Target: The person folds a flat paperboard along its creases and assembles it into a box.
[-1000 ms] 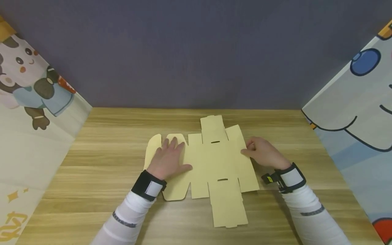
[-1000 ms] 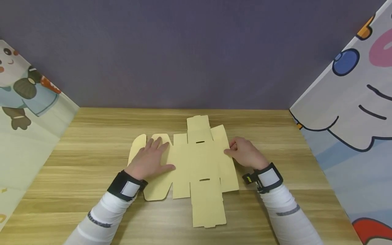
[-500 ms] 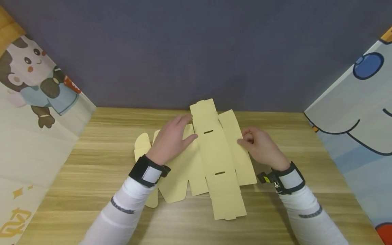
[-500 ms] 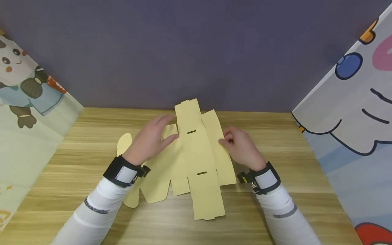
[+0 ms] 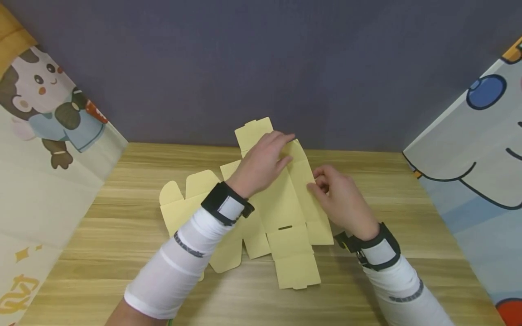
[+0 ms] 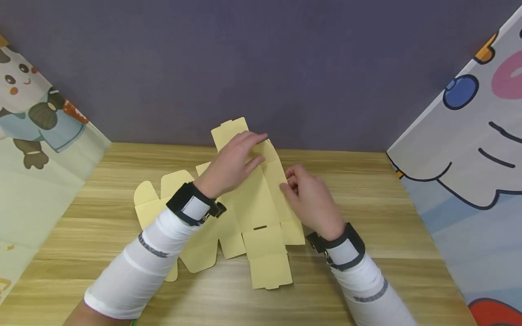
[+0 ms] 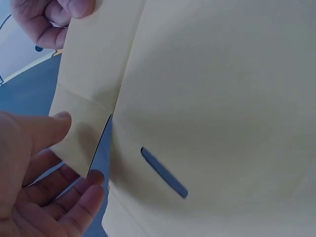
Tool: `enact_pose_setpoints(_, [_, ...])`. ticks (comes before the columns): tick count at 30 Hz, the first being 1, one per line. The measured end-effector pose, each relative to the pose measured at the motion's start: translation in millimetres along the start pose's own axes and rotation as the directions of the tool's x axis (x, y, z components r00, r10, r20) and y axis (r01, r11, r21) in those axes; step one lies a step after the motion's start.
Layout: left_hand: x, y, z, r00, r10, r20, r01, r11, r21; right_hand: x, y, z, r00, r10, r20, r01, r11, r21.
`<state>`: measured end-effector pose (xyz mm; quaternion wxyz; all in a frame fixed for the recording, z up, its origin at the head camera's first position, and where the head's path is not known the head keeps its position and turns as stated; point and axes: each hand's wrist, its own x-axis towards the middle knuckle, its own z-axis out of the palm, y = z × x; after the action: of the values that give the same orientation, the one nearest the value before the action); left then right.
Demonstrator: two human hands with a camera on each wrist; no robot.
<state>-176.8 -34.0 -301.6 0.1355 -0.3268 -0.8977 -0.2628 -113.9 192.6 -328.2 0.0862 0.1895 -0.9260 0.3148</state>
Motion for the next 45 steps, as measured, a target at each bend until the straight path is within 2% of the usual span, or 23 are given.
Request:
enact_pose_setpoints(9, [-3.4,3.1,4.4,0.993,0.024,-0.119,-0.033,0.996,-0.08,-1.1,1.4,2.5,0.999,-0.026,-0.028,0.026,1.0,-0.007])
enact_pose_setpoints(13, [-10.2,5.7,7.8,0.989,0.05,-0.138,-0.061,0.995,-0.082,-1.1,5.7,4.9,0.998,-0.035,-0.046,0.035,0.999,-0.012])
enact_pose_setpoints(17, [-17.5,10.1,14.7,0.978,0.1,-0.186,-0.113,0.992,-0.062,-0.7,7.3,6.1,0.998,-0.03,-0.058,0.029,0.999,-0.013])
enact_pose_setpoints(23, [-25.6,15.9,29.6,0.941,0.194,-0.278,-0.192,0.981,0.036,-0.7,6.8,7.0,0.997,-0.032,-0.074,0.032,0.999,-0.004])
enact_pose_setpoints(27, [-30.4,19.9,40.7,0.914,0.246,-0.322,-0.213,0.968,0.135,-0.9,5.9,8.1,0.995,-0.043,-0.092,0.042,0.999,-0.005])
enact_pose_setpoints(30, [-33.7,23.3,49.3,0.903,0.274,-0.33,-0.208,0.953,0.223,-0.8,4.9,9.2,0.994,-0.052,-0.1,0.052,0.999,-0.004])
enact_pose_setpoints(33, [-36.1,25.7,56.8,0.899,0.293,-0.326,-0.195,0.933,0.302,-0.6,4.4,10.4,0.993,-0.059,-0.105,0.06,0.998,0.0])
enact_pose_setpoints(35, [-37.0,26.1,59.9,0.897,0.289,-0.334,-0.182,0.93,0.318,-0.7,4.6,11.1,0.992,-0.063,-0.107,0.063,0.998,0.001])
enact_pose_setpoints(38, [-37.4,24.8,60.2,0.893,0.249,-0.374,-0.153,0.951,0.268,-0.8,6.2,12.0,0.992,-0.064,-0.109,0.064,0.998,0.0])
enact_pose_setpoints(42, [-36.3,21.1,51.8,0.885,0.176,-0.431,-0.118,0.98,0.157,-1.3,8.4,12.2,0.991,-0.069,-0.114,0.069,0.998,-0.007])
enact_pose_setpoints(45, [-34.7,16.5,42.2,0.888,0.14,-0.438,-0.096,0.988,0.121,-1.3,9.1,12.0,0.99,-0.075,-0.117,0.074,0.997,-0.014])
